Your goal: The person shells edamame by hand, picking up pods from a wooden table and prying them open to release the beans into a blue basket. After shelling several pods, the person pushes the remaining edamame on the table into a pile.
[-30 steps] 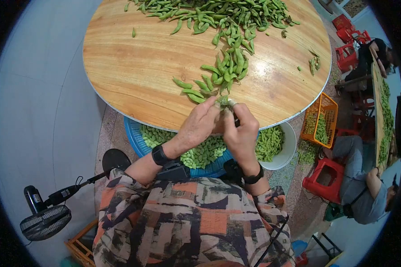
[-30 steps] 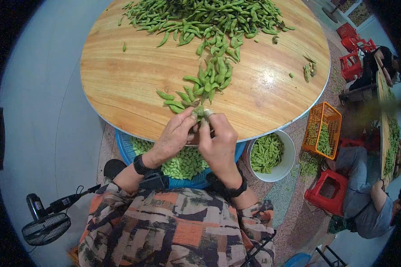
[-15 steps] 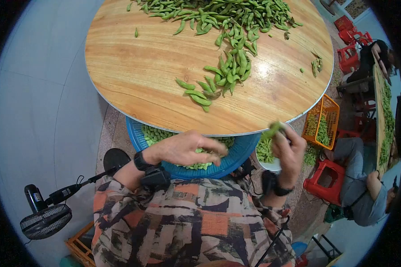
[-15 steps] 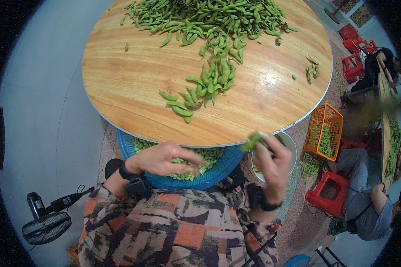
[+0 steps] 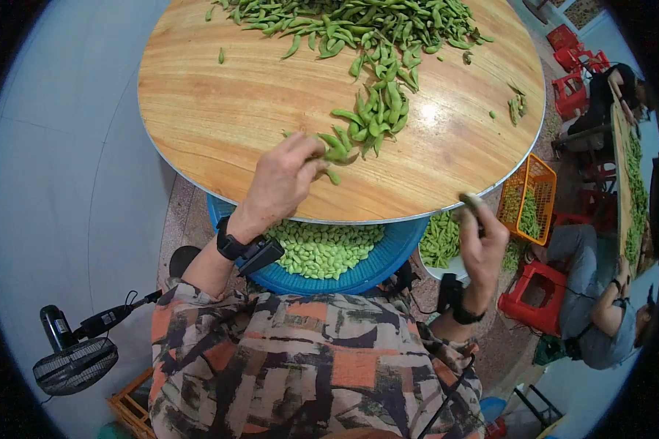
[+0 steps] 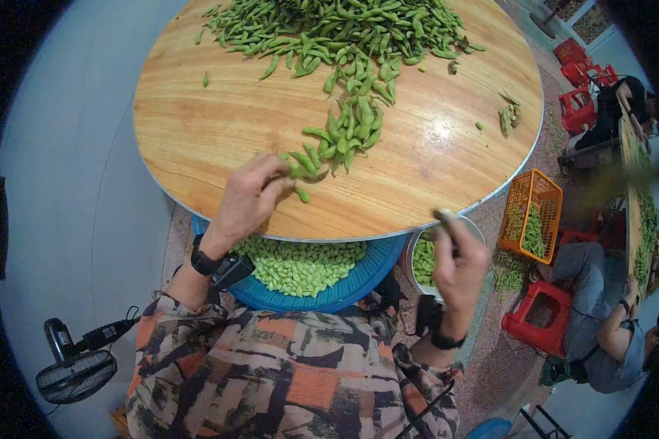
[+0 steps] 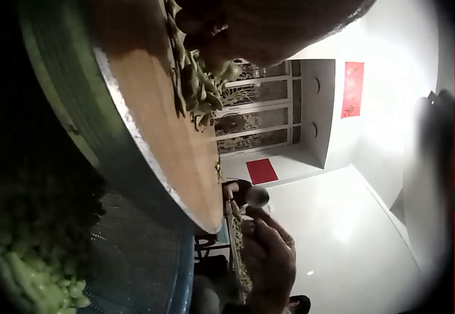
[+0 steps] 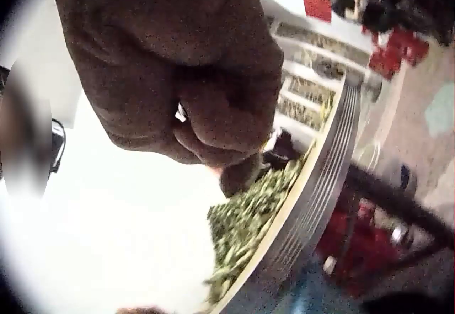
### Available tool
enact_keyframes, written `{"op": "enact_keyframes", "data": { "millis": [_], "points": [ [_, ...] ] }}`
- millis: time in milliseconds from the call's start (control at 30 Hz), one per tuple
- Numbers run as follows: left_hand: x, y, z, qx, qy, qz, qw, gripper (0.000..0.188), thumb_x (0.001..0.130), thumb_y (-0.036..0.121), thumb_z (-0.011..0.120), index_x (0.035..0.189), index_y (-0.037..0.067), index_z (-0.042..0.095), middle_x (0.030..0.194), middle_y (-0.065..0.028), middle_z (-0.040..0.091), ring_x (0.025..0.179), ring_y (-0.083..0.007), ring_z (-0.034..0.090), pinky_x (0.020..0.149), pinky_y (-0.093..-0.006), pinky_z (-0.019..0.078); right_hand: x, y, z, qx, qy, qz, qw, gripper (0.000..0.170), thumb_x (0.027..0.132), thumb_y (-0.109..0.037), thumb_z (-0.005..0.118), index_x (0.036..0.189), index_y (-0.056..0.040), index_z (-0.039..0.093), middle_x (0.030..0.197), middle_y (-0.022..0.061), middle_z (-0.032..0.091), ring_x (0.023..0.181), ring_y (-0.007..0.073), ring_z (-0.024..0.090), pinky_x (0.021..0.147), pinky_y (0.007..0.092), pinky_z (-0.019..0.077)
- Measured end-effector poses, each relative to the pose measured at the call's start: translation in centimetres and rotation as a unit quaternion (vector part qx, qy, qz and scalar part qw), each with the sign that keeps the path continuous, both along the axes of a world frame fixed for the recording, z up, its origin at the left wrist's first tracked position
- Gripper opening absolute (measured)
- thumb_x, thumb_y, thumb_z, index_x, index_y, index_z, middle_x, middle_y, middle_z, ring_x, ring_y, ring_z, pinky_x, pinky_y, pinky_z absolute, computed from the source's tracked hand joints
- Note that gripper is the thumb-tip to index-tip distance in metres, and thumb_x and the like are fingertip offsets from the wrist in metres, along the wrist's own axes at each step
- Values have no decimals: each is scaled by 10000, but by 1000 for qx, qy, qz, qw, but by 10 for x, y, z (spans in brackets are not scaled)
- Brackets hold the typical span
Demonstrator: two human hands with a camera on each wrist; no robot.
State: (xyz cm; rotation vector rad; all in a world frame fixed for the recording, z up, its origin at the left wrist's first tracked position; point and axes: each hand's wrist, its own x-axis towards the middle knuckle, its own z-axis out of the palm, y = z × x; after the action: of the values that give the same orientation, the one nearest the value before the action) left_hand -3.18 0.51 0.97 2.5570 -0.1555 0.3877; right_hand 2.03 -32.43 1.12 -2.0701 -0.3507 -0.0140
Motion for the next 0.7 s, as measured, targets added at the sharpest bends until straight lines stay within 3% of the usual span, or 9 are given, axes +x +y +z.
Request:
{"op": "enact_keyframes", "data": {
  "millis": [67, 100, 167, 200, 267, 300, 433, 500, 700],
  "points": [
    [0, -5, 11, -203, 57, 62, 976, 198, 877, 56, 697, 1064, 13, 646, 887, -53, 644, 630, -106, 579, 517, -274, 437, -4, 38, -2, 62, 43, 41, 996, 262, 917, -25, 573, 1153, 22, 676, 825, 77, 704, 741, 114, 646, 660, 246, 499],
    [1, -9, 11, -203, 58, 63, 976, 198, 877, 56, 697, 1064, 13, 646, 887, -53, 644, 630, -106, 579, 517, -274, 437, -5, 56, 7, 80, 113, 62, 988, 260, 925, -42, 575, 1157, 19, 675, 819, 60, 695, 737, 95, 630, 662, 238, 496],
    [2, -21, 11, -444, 134, 47, 885, 177, 906, 56, 685, 1076, 16, 655, 771, 0, 629, 566, -14, 489, 472, -202, 353, -4, 89, -1, 184, 176, 93, 963, 272, 946, -48, 576, 1198, 20, 652, 778, 7, 646, 654, 59, 550, 582, 220, 453],
    [0, -27, 13, -443, 134, 49, 885, 177, 906, 56, 685, 1076, 16, 655, 771, 0, 629, 566, -14, 489, 472, -202, 353, -6, 98, 0, 185, 176, 95, 962, 272, 946, -48, 576, 1198, 20, 652, 778, 7, 646, 654, 59, 550, 582, 220, 453],
    [-5, -37, 18, -470, 220, 47, 854, 149, 916, 53, 678, 1061, 27, 661, 676, 33, 588, 516, -13, 467, 449, -185, 323, -7, 109, 2, 320, 311, 122, 887, 277, 954, -44, 578, 1215, 27, 638, 754, -22, 597, 629, 42, 505, 544, 211, 422],
    [-5, -38, 11, -459, 210, 42, 862, 150, 912, 45, 680, 1061, 34, 661, 615, 47, 559, 482, -9, 448, 434, -177, 304, -4, 108, -1, 329, 322, 154, 874, 276, 960, -43, 575, 1217, 41, 629, 782, -30, 578, 624, 28, 485, 529, 198, 400],
    [-10, -43, 3, -447, 224, 66, 863, 143, 908, 33, 680, 1048, 11, 661, 691, 25, 589, 529, -14, 491, 455, -186, 347, -2, 108, -9, 239, 256, 139, 926, 265, 953, -37, 575, 1199, 43, 633, 836, 3, 601, 672, 51, 515, 569, 210, 422],
    [-12, -44, -9, -375, 121, 23, 919, 131, 899, 23, 681, 1020, -22, 663, 782, -4, 617, 588, -28, 536, 490, -202, 401, -1, 106, -11, 206, 182, 174, 946, 251, 941, -27, 577, 1173, 48, 636, 878, 38, 615, 734, 82, 540, 633, 231, 446],
    [-12, -45, 3, -302, 83, 5, 950, 120, 883, 4, 672, 990, -51, 661, 828, -26, 638, 626, -46, 569, 529, -208, 445, -2, 100, -10, 208, 203, 196, 936, 227, 940, -31, 570, 1140, 53, 638, 867, 60, 614, 784, 108, 553, 682, 243, 450]
  ]
}}
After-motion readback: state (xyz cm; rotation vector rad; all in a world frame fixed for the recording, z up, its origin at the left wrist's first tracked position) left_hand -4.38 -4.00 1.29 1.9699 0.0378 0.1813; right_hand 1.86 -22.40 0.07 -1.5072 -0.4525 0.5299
